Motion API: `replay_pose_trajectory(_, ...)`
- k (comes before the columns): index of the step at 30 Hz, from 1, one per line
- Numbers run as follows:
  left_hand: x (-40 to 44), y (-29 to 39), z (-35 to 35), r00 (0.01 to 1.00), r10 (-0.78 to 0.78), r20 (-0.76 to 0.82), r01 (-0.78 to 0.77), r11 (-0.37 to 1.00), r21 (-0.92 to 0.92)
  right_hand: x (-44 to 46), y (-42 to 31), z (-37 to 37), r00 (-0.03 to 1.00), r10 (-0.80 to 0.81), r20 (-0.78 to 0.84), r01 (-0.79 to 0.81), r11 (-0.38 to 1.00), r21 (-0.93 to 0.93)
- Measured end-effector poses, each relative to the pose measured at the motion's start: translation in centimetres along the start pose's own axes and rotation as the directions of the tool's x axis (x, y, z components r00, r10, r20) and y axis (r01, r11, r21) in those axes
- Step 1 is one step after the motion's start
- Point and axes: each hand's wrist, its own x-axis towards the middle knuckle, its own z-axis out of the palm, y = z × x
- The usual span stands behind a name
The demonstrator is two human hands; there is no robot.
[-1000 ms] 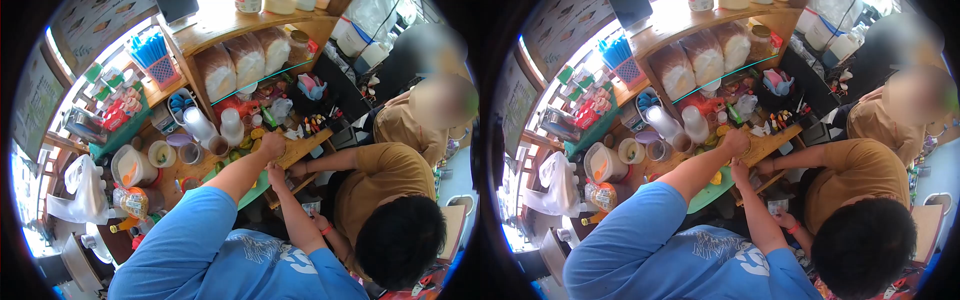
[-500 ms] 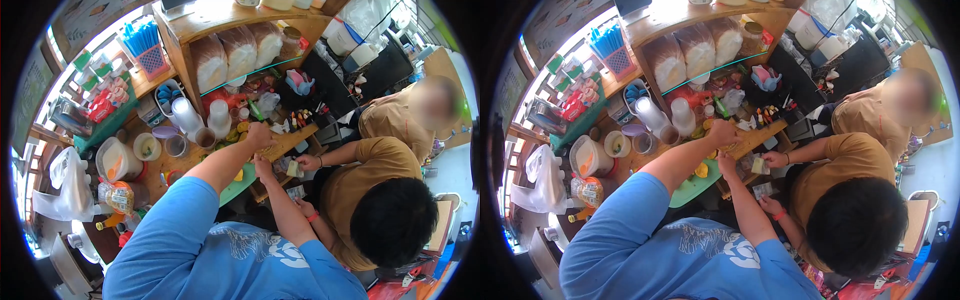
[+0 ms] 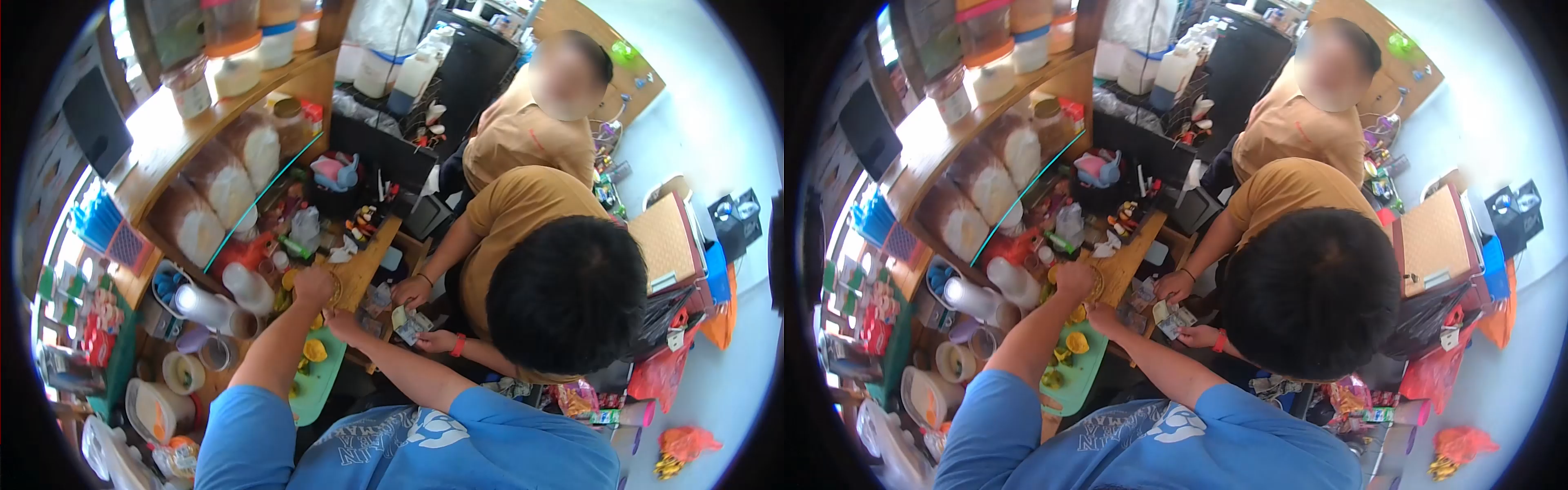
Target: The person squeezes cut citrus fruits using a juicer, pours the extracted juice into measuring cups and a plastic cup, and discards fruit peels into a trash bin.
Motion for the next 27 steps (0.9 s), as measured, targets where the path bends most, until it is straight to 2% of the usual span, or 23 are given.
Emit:
replay_pose_trajectory(1, 0.4, 0.2, -0.1, 0.990, -0.144, 0.002, 0.144, 0.989, -0.045, 0.2, 0.2, 0.2, 1.000, -0.007, -0.017, 0.008, 1.000, 0.011)
replay_pose_trajectory(2, 1.1, 0.5, -0.2, 0.991, -0.134, -0.007, 0.133, 0.990, -0.037, 0.4, 0.6, 0.3, 1.000, -0.011, -0.022, 0.012, 0.998, 0.061)
replay_pose_trajectory(4, 1.3, 1.2, 0.0, 0.997, 0.015, 0.082, -0.023, 0.995, 0.094, -0.5, -0.1, -0.2, 1.000, -0.007, -0.017, 0.009, 0.994, 0.109)
replay_pose_trajectory(5, 1.3, 1.3, 0.3, 0.996, 0.010, 0.092, -0.018, 0.996, 0.090, -0.8, -0.2, -0.5, 0.999, -0.032, -0.019, 0.034, 0.995, 0.096)
replay_pose_trajectory(6, 1.5, 1.4, 0.1, 0.993, 0.084, 0.087, -0.093, 0.989, 0.112, -1.2, -0.6, -0.8, 0.999, -0.053, -0.013, 0.054, 0.995, 0.083)
replay_pose_trajectory(7, 1.4, 1.4, 0.1, 0.984, 0.152, 0.094, -0.163, 0.978, 0.127, -0.4, 0.0, -0.3, 0.996, -0.065, -0.055, 0.065, 0.998, -0.007)
replay_pose_trajectory(9, 1.2, 0.8, -0.3, 0.998, 0.060, 0.037, -0.060, 0.998, 0.001, 0.2, 0.6, 0.6, 0.993, -0.099, -0.065, 0.089, 0.985, -0.146)
replay_pose_trajectory(10, 0.8, 0.6, -0.8, 1.000, 0.002, 0.021, -0.001, 0.999, -0.049, -0.1, 0.4, 0.2, 0.975, -0.222, -0.011, 0.217, 0.960, -0.175)
replay_pose_trajectory(11, 1.3, 0.0, 2.3, 0.989, -0.083, -0.123, 0.067, 0.989, -0.130, -1.5, -1.4, -0.7, 0.995, -0.096, -0.001, 0.096, 0.995, 0.029)
replay_pose_trajectory(12, 0.8, 0.1, 1.1, 0.991, -0.123, -0.060, 0.113, 0.983, -0.147, -2.1, -2.1, -1.1, 0.998, -0.068, -0.012, 0.069, 0.996, 0.050)
replay_pose_trajectory(13, 0.6, 0.0, 1.4, 0.989, -0.066, -0.131, 0.046, 0.988, -0.148, -1.6, -1.5, -1.0, 0.997, -0.071, -0.022, 0.070, 0.997, -0.024)
replay_pose_trajectory(15, 0.9, -0.2, 0.6, 0.973, 0.230, -0.021, -0.229, 0.972, 0.056, -0.5, -0.8, -0.6, 0.995, -0.091, -0.042, 0.086, 0.991, -0.102)
replay_pose_trajectory(17, 0.9, 0.1, 0.4, 0.973, 0.228, -0.037, -0.226, 0.973, 0.053, -0.3, -0.1, -0.6, 0.990, -0.136, -0.041, 0.131, 0.987, -0.092)
replay_pose_trajectory(19, 0.4, 0.5, -0.4, 0.994, 0.009, -0.111, -0.022, 0.993, -0.118, -0.8, -0.1, -0.8, 0.989, -0.144, -0.018, 0.142, 0.987, -0.071)
replay_pose_trajectory(21, 0.6, 0.4, 0.3, 0.993, -0.050, -0.108, 0.033, 0.987, -0.154, -1.9, -1.9, -1.5, 0.999, 0.006, 0.051, -0.005, 1.000, -0.006)
replay_pose_trajectory(23, 0.2, 0.6, 0.5, 0.986, -0.110, -0.125, 0.086, 0.980, -0.182, -2.5, -2.5, -1.8, 0.997, 0.041, 0.070, -0.042, 0.999, 0.008)
replay_pose_trajectory(26, 0.4, 0.9, -0.2, 0.990, -0.067, -0.122, 0.049, 0.988, -0.144, -2.2, -2.7, -1.6, 0.997, 0.043, 0.063, -0.046, 0.998, 0.049)
replay_pose_trajectory(27, 0.7, 1.3, -0.1, 0.976, -0.176, -0.126, 0.149, 0.968, -0.200, -1.9, -2.4, -1.6, 0.998, 0.039, 0.054, -0.043, 0.996, 0.077)
